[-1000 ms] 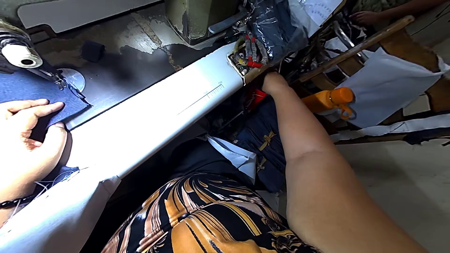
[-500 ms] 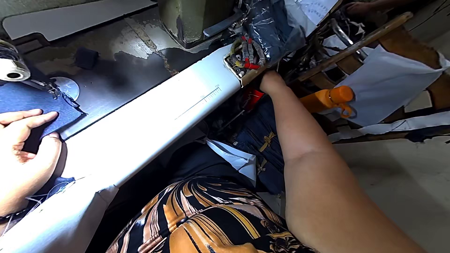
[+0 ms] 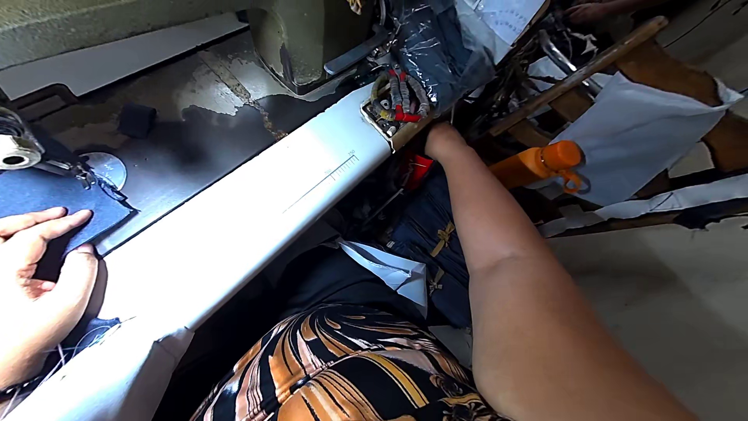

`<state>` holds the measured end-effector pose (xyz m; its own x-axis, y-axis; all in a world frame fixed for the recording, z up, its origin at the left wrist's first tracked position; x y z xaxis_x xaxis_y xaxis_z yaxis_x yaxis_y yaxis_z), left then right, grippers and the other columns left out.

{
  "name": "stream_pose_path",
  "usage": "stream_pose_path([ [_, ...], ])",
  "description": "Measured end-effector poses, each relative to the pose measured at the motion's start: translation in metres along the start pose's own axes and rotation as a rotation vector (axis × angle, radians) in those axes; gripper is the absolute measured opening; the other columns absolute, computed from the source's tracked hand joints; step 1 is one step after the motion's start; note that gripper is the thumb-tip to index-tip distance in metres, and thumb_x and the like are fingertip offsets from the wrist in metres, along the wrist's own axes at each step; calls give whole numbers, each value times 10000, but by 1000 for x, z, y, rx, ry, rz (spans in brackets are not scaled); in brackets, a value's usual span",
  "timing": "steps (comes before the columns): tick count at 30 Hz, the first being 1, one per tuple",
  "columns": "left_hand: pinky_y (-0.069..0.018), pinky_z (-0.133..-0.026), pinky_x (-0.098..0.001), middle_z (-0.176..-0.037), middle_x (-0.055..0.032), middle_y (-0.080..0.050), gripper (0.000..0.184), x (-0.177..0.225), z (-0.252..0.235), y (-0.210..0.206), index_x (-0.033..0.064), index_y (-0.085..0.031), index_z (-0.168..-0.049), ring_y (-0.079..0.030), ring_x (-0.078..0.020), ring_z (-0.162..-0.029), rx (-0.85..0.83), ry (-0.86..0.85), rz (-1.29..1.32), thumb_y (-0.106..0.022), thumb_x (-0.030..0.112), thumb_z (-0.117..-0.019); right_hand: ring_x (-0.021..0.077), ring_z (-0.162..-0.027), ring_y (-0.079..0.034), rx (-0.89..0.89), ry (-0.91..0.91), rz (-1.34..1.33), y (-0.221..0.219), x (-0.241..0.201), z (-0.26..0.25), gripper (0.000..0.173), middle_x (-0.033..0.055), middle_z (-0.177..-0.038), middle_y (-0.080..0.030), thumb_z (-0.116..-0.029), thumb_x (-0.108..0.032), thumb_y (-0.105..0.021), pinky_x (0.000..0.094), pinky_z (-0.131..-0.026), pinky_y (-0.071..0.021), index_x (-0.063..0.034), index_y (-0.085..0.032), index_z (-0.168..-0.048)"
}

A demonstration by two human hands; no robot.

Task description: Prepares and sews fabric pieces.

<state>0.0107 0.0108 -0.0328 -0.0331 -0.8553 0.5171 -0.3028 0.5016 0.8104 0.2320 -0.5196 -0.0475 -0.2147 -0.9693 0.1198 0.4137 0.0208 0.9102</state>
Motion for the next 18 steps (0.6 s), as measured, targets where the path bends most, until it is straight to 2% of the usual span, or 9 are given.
stream_pose_path([
  [7,-342,-1176,-473,-1380,-332,-548,497,-10,2,0,-138,-636,-1228,-478,-399,-1380,17,-34,-26,-461,254,-977,452,-1300,-566,-100,27,55,3,-2,-3,353,308,-1344,-600,-975,-117,-607,654,-1030,-454,135,-617,-1222],
  [10,-353,-1151,-488,-1351,-360,-559,499,7,0,4,-143,-644,-1216,-501,-431,-1347,53,-51,-23,-473,249,-959,458,-1319,-549,-110,33,50,7,-3,0,359,322,-1360,-584,-979,-99,-607,643,-1050,-442,151,-604,-1238],
  [14,-361,-1151,-480,-1348,-366,-563,475,10,0,5,-144,-646,-1219,-512,-430,-1342,50,-63,-26,-476,216,-961,453,-1321,-550,-90,3,36,9,-4,1,369,316,-1367,-582,-966,-98,-625,635,-1049,-446,150,-601,-1239],
  [18,-346,-1168,-480,-1375,-352,-541,480,-1,4,2,-151,-632,-1223,-478,-412,-1372,14,-9,-24,-466,231,-985,484,-1303,-550,-46,88,23,9,1,8,306,324,-1350,-589,-981,-72,-596,689,-1016,-440,130,-628,-1208],
])
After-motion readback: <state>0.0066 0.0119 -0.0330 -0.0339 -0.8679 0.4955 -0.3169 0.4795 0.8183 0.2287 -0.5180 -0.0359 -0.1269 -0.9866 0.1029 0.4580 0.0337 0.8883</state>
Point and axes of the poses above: each hand's wrist, its own z-axis away from the middle knuckle, its own y-axis out of the back of the hand, x = y × z, the point moved 1 cm from there along -z, towards the middle knuckle
